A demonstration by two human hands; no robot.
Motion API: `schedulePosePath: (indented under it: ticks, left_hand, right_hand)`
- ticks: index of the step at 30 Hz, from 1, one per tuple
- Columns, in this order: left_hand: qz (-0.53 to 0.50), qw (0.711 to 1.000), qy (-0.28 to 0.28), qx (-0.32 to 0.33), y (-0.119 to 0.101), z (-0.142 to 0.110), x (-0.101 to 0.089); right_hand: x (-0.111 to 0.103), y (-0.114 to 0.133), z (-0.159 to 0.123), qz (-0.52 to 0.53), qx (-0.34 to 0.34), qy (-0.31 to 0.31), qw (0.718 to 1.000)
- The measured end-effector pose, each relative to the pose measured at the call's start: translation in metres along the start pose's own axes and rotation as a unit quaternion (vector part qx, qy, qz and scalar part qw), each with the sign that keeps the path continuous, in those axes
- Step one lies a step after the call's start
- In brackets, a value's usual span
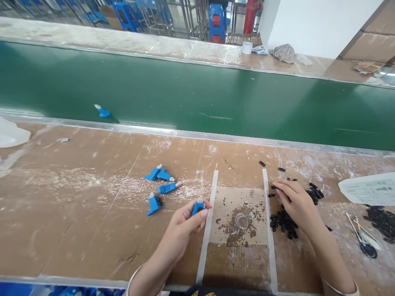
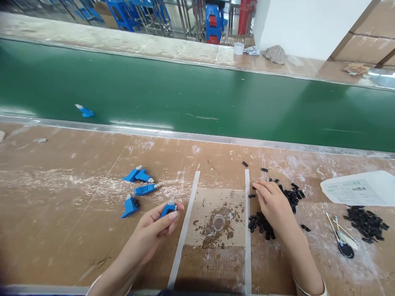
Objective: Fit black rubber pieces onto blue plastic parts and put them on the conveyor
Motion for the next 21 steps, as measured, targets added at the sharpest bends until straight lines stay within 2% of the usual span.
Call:
schedulePosePath:
  ticks: [4,8,14,21]
  left_hand:
    - [0.119,0.986,0.014,0.115,-0.028,0.029,0.009]
    - [0.193,0.960,-0.009,0.200,-0.028,0.059,0.005]
    - [0.170,0.972,-0.022,0.161,-0.008,0.073,-0.015]
    - [0.217,0.962,-0.024,0.166,-0.011,0.072,-0.011]
  right_hand:
    - [0.016,-0.004,0.007,-0.017,-0.047,0.056,0.997]
    - [0.020,-0.002,0.008,-0.033,-0.055,0.071,0.995]
    - [0.027,-0.004,0.002,-0.033,-0.018,0.040,0.998]
    - [0.026,-0.001,0.004,0.003,-0.021,0.000,1.000]
Point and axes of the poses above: each hand's wrist, its own z-axis towards the middle knuckle, its own x-axis out of the palm, y = z × x, the point moved 1 cm from there along z, towards the middle knuckle, and after that the axes turned 15 degrees about -z, right-handed, at the moved point
